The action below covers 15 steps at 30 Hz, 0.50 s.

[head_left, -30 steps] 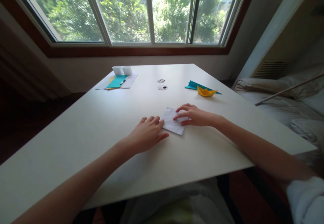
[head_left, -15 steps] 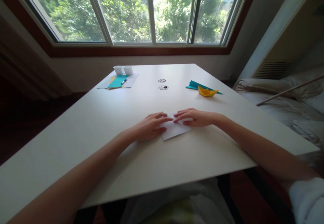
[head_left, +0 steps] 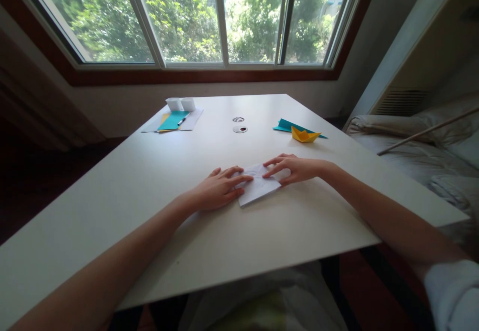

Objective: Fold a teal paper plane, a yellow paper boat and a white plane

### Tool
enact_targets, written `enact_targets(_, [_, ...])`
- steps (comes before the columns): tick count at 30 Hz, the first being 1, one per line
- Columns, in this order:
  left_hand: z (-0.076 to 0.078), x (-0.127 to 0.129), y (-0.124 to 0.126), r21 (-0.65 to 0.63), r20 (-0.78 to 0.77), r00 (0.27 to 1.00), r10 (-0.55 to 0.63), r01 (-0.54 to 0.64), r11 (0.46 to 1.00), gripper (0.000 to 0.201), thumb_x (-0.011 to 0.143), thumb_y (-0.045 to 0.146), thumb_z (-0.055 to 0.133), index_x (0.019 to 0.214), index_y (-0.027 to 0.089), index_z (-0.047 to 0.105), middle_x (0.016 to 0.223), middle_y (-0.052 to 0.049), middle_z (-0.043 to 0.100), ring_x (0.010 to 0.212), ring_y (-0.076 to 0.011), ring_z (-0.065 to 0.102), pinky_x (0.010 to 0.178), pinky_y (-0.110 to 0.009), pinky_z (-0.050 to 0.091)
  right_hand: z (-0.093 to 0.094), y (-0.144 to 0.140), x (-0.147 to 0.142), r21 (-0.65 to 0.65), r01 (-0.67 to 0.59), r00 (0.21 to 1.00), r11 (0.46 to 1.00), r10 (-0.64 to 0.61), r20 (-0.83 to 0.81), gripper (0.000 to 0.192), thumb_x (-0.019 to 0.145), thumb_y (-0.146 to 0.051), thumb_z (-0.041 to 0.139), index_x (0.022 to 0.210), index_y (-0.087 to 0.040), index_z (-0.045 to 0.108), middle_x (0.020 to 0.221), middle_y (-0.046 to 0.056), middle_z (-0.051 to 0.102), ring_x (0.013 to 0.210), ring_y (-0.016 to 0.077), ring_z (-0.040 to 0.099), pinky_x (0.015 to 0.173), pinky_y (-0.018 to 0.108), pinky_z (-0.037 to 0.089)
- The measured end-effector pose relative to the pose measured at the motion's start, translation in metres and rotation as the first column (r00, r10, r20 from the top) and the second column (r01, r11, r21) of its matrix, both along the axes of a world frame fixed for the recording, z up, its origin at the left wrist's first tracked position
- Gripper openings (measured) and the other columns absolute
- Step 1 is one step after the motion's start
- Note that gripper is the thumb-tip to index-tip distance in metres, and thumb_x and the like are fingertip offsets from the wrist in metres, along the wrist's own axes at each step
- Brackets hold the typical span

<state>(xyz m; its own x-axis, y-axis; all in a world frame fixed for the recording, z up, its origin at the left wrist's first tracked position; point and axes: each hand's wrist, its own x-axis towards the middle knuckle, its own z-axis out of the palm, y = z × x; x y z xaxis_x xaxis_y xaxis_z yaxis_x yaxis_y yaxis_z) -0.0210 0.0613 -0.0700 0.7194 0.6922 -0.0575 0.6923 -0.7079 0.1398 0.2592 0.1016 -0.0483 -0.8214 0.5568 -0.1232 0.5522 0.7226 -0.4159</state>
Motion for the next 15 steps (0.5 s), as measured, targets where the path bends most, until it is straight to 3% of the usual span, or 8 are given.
enact_targets(7, [0.0041, -0.0007, -0.0011, -0.024, 0.003, 1.0, -0.011, 0.012, 1.0, 0.045, 0.091, 0.05, 0.026, 0.135, 0.042, 0.028, 0.142, -0.003, 0.032, 0.129, -0.0238, 0.03, 0.103, -0.047, 0.021, 0.0027, -0.0055, -0.0041, 0.099, -0.031, 0.999, 0.995, 0.034, -0.026, 0.028, 0.078, -0.029, 0.06, 0.104, -0.037, 0.065, 0.121, 0.002, 0.053, 0.113, 0.0255, 0.04, 0.095, 0.045, 0.028])
enact_targets(15, [0.0053, -0.0027, 0.0013, -0.099, -0.038, 0.999, -0.012, 0.008, 0.995, 0.051, 0.088, 0.056, 0.03, 0.137, 0.043, 0.023, 0.146, -0.004, 0.024, 0.133, -0.0275, 0.022, 0.104, -0.05, 0.015, -0.0001, -0.0078, -0.0086, 0.054, -0.091, 0.993, 0.994, 0.095, -0.071, 0.024, 0.084, -0.03, 0.053, 0.103, -0.034, 0.067, 0.115, 0.003, 0.057, 0.108, 0.0212, 0.044, 0.092, 0.038, 0.034])
